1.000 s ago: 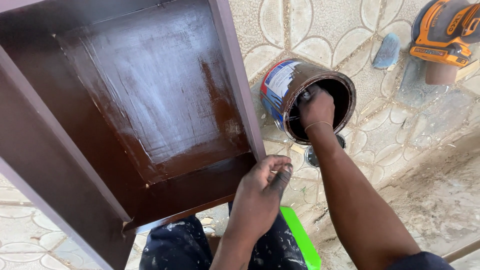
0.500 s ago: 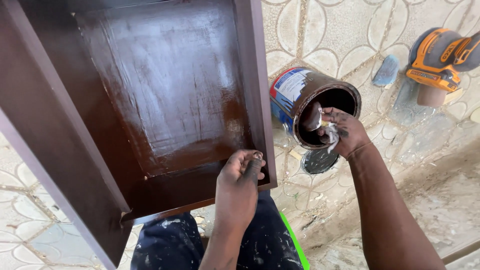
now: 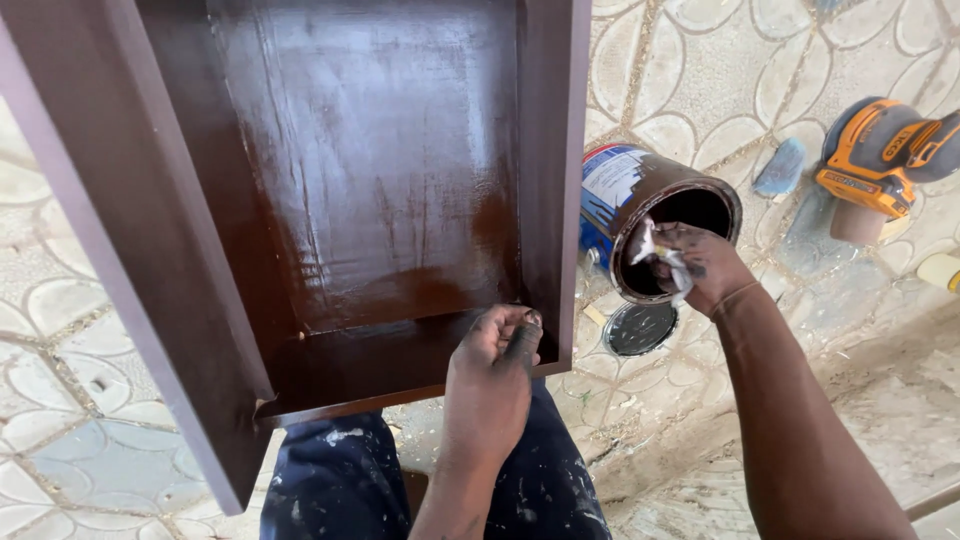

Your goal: Applying wood stain to the interior of a wooden drawer using a cloth

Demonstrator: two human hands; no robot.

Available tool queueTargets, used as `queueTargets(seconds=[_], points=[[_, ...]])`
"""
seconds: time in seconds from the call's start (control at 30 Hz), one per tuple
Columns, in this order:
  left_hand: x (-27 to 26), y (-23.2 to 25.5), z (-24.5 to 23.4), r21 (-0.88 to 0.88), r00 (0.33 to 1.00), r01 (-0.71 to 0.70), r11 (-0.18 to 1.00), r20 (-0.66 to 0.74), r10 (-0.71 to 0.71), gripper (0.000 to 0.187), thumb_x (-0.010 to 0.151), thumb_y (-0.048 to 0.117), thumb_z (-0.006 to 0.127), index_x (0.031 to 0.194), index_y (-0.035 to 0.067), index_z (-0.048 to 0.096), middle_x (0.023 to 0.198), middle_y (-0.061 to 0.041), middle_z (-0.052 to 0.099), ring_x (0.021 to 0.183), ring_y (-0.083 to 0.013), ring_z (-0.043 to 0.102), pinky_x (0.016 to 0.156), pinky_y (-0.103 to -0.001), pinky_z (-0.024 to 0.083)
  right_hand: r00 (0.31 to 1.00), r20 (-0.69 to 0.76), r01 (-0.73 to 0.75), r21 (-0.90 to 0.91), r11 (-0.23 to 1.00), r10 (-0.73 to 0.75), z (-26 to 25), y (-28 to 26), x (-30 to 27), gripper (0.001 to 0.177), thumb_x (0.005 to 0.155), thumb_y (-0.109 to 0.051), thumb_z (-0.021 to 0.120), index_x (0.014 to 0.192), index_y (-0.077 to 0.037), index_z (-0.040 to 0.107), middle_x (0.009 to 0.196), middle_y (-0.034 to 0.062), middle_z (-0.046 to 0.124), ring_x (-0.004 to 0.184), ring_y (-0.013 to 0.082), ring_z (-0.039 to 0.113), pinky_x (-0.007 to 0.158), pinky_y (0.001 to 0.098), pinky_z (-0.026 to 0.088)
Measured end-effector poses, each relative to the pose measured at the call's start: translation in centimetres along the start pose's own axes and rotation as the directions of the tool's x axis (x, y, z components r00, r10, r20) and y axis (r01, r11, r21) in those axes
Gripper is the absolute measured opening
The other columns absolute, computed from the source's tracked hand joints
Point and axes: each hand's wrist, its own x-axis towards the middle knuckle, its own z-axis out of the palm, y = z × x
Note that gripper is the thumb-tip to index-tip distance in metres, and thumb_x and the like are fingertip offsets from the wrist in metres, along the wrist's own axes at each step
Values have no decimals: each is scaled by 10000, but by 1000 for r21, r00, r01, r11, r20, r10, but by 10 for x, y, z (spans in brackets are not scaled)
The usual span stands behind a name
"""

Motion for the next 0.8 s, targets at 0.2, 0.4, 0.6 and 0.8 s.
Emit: queueTargets(seconds=[0.2, 0.4, 0.6, 0.8], points=[[-12, -3, 6, 248, 930, -233, 940, 341, 140, 409, 985, 384, 522, 1322, 173, 616, 1301, -43, 741, 1034, -189, 759, 830, -331, 624, 996, 90, 20, 21, 1000, -22, 25, 0, -21, 266, 1054, -41, 411, 1081, 82, 645, 891, 109, 686, 634, 102, 622, 562, 208, 520], [-20, -3, 26, 338, 849, -299, 893, 522, 87, 484, 985, 391, 502, 1414, 173, 553, 1441, -47, 623, 1273, -215, 643, 986, -408, 524, 719, -158, 107, -937, 333, -677, 57, 19, -13, 319, 886, -74, 726, 1200, -22, 703, 1126, 143, 742, 953, 264, 693, 871, 355, 535], [-16, -4, 33, 382, 880, -226, 896, 475, 20, 459, 1001, 394, 495, 1418, 212, 556, 1462, -10, 611, 1318, -193, 627, 1037, -404, 511, 640, -247, -53, -959, 279, -728, 59, 21, 27, 326, 830, -88, 742, 1154, -72, 768, 1034, 209, 752, 815, 421, 694, 794, 464, 534], [-14, -4, 33, 340, 887, -248, 907, 457, 71, 453, 996, 375, 511, 1390, 162, 577, 1423, -14, 662, 1215, -196, 704, 947, -369, 570, 691, -340, -43, -900, 433, -638, 63, 11, 17, 389, 819, 10, 642, 1190, -49, 747, 1100, 196, 752, 926, 372, 719, 882, 412, 549]])
